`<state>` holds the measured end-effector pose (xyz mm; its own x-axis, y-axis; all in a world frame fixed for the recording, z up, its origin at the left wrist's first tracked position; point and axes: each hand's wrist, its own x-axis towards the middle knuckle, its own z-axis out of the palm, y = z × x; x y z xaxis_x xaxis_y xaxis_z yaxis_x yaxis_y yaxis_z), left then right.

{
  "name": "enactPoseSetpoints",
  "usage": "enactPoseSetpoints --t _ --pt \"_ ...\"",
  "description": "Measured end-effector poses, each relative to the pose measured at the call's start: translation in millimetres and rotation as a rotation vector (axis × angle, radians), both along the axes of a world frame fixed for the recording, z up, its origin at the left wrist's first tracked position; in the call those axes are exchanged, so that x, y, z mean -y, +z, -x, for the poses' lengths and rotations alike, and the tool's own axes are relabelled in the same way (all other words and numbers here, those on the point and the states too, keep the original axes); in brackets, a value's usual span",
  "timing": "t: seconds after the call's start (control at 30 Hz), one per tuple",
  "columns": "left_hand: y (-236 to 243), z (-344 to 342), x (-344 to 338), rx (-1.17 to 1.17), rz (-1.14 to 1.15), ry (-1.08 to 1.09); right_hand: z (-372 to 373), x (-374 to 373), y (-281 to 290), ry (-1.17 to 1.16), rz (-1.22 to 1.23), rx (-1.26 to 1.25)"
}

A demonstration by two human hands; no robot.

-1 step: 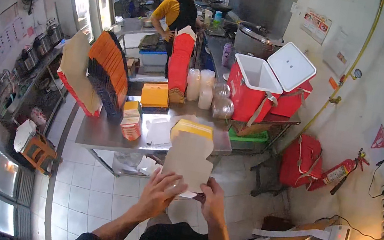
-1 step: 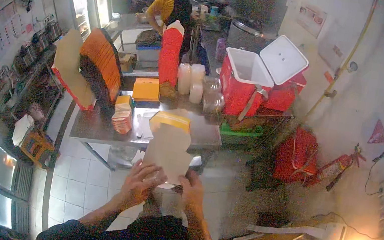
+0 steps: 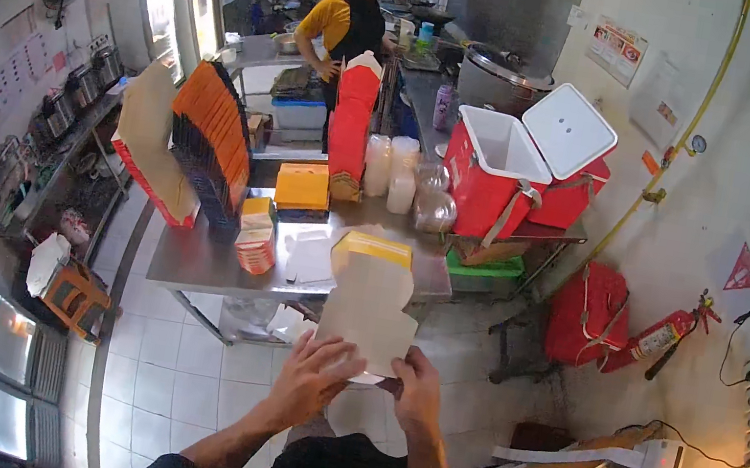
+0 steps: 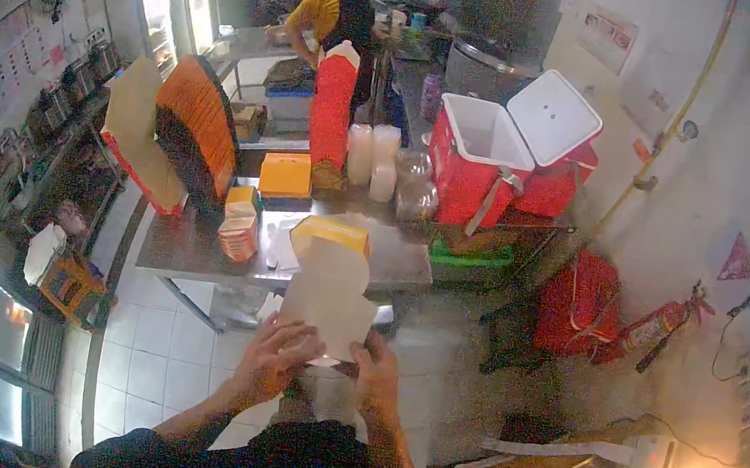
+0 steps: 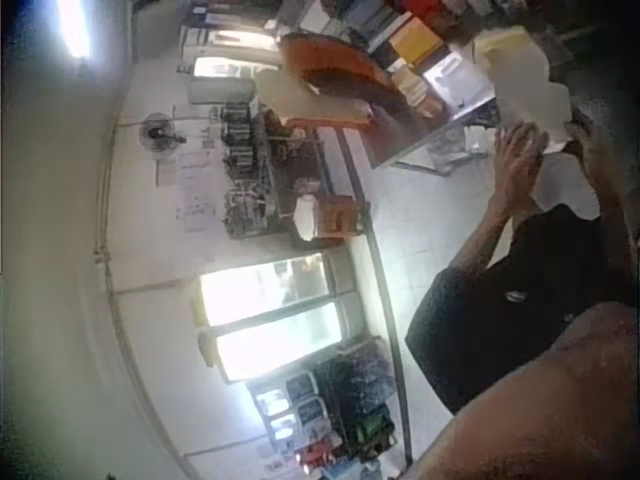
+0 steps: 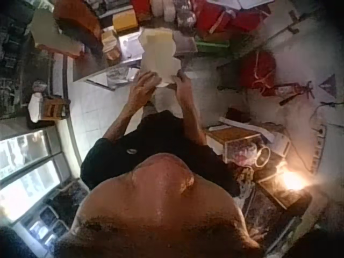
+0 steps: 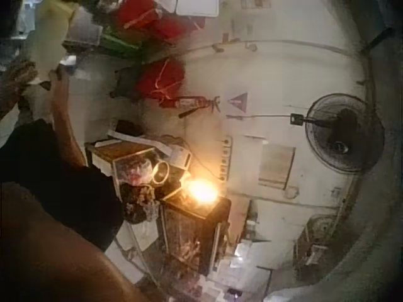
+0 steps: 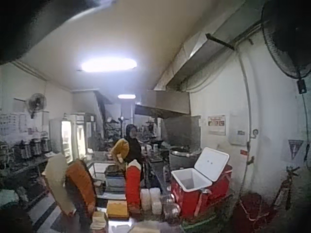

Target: The person folds flat cardboard cutouts into small food boxes by hand at a counter, creasing the edges and tucking in the tabs.

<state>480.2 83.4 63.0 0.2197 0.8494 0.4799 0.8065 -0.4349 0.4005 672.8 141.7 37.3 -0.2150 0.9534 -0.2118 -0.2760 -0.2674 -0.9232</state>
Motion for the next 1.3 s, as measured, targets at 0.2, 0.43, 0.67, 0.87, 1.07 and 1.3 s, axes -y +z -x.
enactPoseSetpoints --t 0.2,0.43,0.67,0.87,1.07,1.3 --pt "-10 -25 -2 0.523 -0.011 0.179 -2 4 4 -0.014 -0.110 -0.114" --pt "-21 -43 -6 0.919 0.197 0.341 -6 15 16 -0.013 -0.406 0.266" --pt "-2 -50 2 0.750 0.078 0.293 2 19 25 -0.025 -0.447 0.444" --pt "-10 -48 1 0.714 0.050 0.280 3 14 16 -0.039 -0.418 0.481" --pt "-23 -45 -6 0.712 0.066 0.322 4 1 5 0.032 -0.425 0.566" --pt "-27 -32 -12 0.856 0.130 0.351 33 -14 2 0.081 -0.388 0.531"
